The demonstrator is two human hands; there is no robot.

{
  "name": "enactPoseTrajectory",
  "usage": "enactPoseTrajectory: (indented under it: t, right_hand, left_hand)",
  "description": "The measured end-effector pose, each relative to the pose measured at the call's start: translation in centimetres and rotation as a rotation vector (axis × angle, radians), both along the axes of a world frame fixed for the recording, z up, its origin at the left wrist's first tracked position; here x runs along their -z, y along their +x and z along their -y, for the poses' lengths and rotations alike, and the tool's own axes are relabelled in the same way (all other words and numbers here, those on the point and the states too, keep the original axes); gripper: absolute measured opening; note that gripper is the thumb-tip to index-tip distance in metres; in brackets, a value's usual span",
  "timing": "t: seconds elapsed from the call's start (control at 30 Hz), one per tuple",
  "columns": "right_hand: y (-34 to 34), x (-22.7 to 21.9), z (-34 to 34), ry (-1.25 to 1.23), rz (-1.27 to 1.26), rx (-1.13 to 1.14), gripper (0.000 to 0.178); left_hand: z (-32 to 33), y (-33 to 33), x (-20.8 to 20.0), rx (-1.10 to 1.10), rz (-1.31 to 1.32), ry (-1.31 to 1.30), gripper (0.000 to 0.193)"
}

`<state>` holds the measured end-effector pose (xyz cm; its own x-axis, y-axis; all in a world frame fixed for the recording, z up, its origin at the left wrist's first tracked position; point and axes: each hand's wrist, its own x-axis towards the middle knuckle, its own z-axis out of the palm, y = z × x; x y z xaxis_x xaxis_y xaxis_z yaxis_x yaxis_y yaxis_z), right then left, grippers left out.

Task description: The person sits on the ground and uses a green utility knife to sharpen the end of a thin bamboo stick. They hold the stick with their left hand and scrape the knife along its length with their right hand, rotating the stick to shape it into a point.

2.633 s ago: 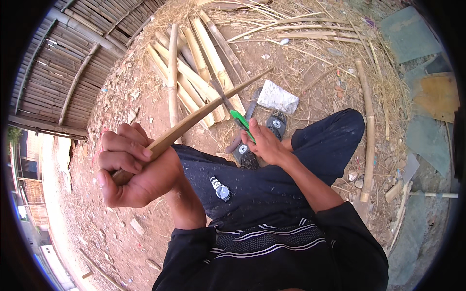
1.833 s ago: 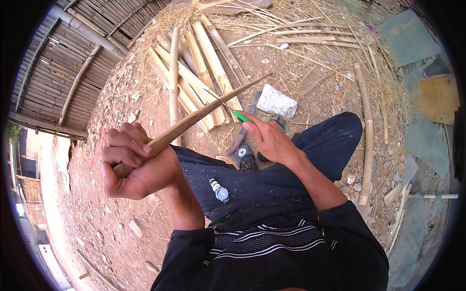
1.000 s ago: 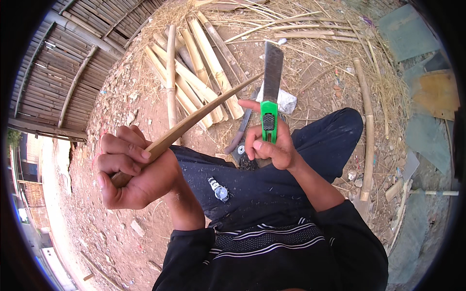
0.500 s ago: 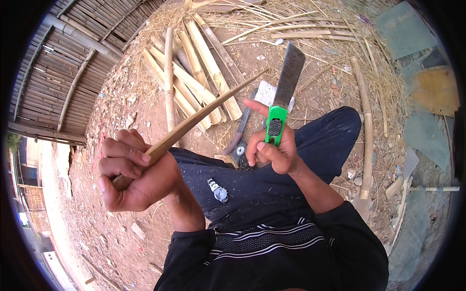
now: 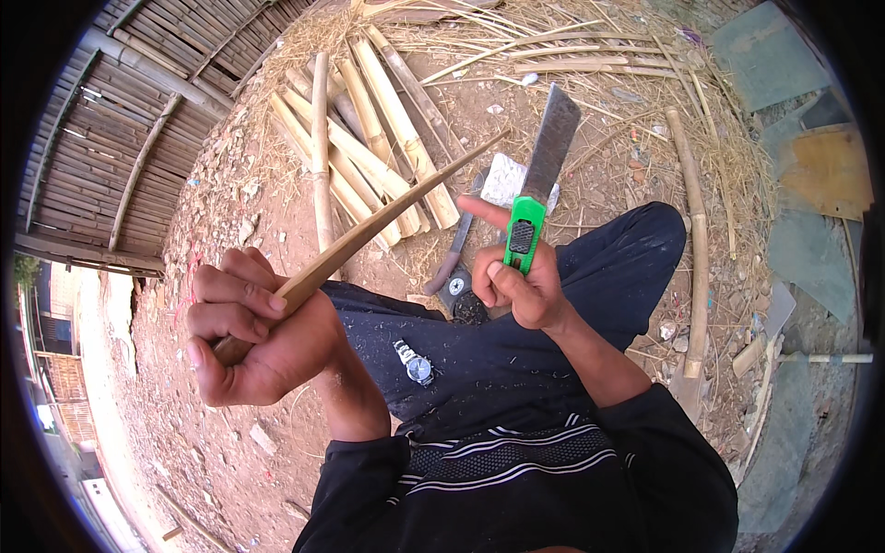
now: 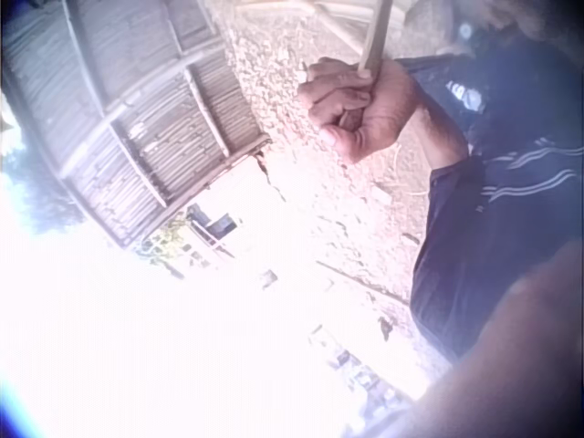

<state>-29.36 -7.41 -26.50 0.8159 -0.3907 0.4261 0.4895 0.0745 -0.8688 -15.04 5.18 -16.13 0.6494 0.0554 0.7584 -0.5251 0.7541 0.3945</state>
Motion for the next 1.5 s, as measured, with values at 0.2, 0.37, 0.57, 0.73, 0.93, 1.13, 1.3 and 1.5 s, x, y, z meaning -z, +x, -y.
enactPoseTrajectory:
  t: [0.2,0.37,0.57,0.73,0.93,1.13,1.3,1.5]
  right_hand:
    - [0.3,0.1,-0.3,0.023,-0.01,0.029,0.054]
    - [0.3,-0.2,-0.2,-0.01,-0.041,0.017,0.053]
    - [0.4,0.1,-0.2,0.112,-0.109,-0.016,0.054]
    - [0.4,0.6,0.1,0.342,-0.122,-0.105,0.049]
    - [0.5,0.9,0.1,0.359,-0.078,-0.089,0.048]
    - [1.9,1.8,0.4,-0.459,-0.66,0.258,0.046]
    - [2.6,0.9,-2.1,-0.547,-0.49,0.368,0.044]
    - [2.8,6.5,2.6,-0.543,-0.849,0.508,0.042]
  left_hand:
    - [0.0,0.0,0.0,0.01,0.009,0.006,0.039]
    - [-0.2,0.1,0.1,0.024,0.008,0.014,0.039]
    - [0.1,-0.1,0.0,0.019,-0.015,0.0,0.037]
    - [-0.1,-0.1,0.1,0.018,-0.019,-0.008,0.037]
    - [0.0,-0.2,0.1,0.015,-0.024,-0.017,0.038]
    - [0.1,-0.1,0.1,0.045,0.032,-0.013,0.039]
    - [0.0,0.3,-0.1,-0.027,-0.029,0.011,0.04]
    - [0.6,0.2,-0.1,-0.04,-0.005,0.008,0.04]
